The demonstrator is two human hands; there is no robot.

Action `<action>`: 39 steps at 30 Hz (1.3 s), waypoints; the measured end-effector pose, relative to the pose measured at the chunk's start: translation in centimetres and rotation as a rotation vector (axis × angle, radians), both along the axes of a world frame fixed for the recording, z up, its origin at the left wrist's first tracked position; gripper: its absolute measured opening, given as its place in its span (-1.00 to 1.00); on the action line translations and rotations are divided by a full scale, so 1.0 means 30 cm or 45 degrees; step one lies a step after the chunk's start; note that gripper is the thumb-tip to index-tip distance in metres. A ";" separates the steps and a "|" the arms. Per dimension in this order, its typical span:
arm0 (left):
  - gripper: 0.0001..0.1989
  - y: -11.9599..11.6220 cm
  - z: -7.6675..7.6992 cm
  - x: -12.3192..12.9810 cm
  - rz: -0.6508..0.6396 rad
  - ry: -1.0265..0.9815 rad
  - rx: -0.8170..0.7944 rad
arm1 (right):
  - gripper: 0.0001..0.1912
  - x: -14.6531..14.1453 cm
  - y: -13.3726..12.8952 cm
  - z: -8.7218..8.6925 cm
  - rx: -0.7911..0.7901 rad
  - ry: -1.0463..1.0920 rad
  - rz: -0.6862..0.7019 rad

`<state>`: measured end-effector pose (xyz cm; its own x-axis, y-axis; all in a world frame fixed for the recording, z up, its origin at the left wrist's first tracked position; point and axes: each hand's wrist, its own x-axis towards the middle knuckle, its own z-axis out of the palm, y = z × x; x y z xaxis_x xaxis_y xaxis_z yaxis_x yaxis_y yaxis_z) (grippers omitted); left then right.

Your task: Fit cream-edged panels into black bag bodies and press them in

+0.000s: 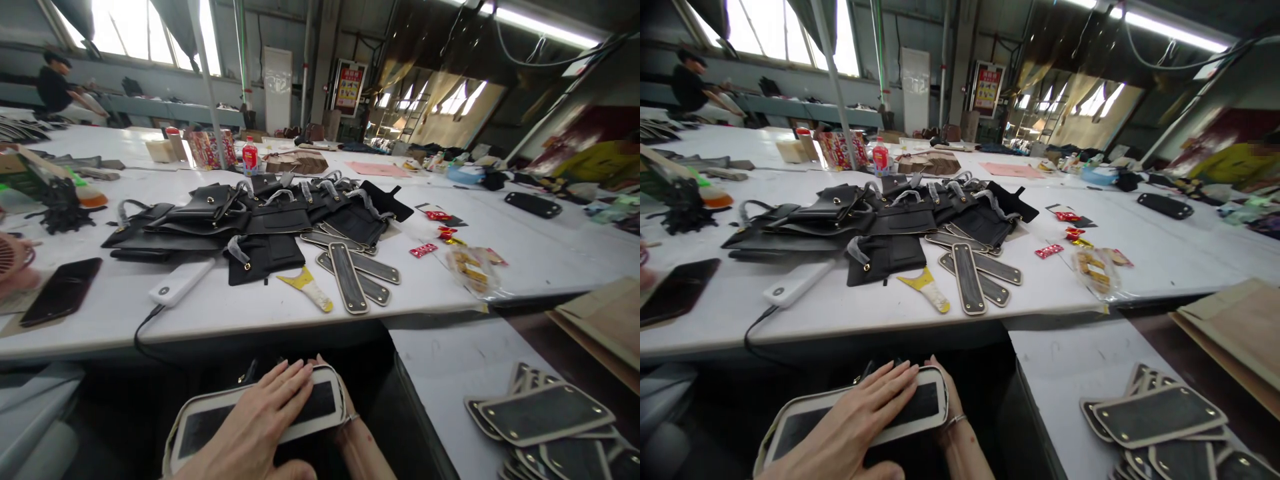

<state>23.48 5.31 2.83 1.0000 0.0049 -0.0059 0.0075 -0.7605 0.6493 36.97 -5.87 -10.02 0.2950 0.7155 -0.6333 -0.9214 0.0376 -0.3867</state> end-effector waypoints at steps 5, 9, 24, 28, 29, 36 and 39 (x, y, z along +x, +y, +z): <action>-0.05 -0.008 -0.048 0.022 -0.128 0.078 0.094 | -0.66 0.003 -0.005 -0.012 -0.030 0.055 -0.006; -0.04 -0.023 -0.036 0.036 -0.007 0.167 0.198 | -0.71 0.004 0.000 -0.028 -0.059 0.051 -0.087; -0.31 -0.017 -0.031 0.087 -0.171 0.086 0.239 | -0.43 -0.075 -0.073 0.069 0.164 0.046 -0.234; -0.27 -0.019 -0.031 0.106 -0.196 0.129 0.206 | -0.35 -0.095 -0.096 0.073 0.163 -0.098 -0.263; -0.26 -0.020 -0.032 0.108 -0.190 0.143 0.200 | -0.35 -0.096 -0.099 0.070 0.158 -0.136 -0.272; -0.26 -0.020 -0.041 0.120 -0.188 0.206 0.142 | -0.40 -0.091 -0.118 0.061 0.131 -0.232 -0.260; -0.24 -0.006 -0.054 0.125 -0.229 0.245 0.147 | -0.41 -0.095 -0.120 0.061 0.167 -0.201 -0.276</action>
<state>27.23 5.13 1.21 0.9654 -0.1605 -0.2056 -0.0192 -0.8297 0.5579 34.12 -9.47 -8.18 0.5374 0.6977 -0.4738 -0.8154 0.2864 -0.5031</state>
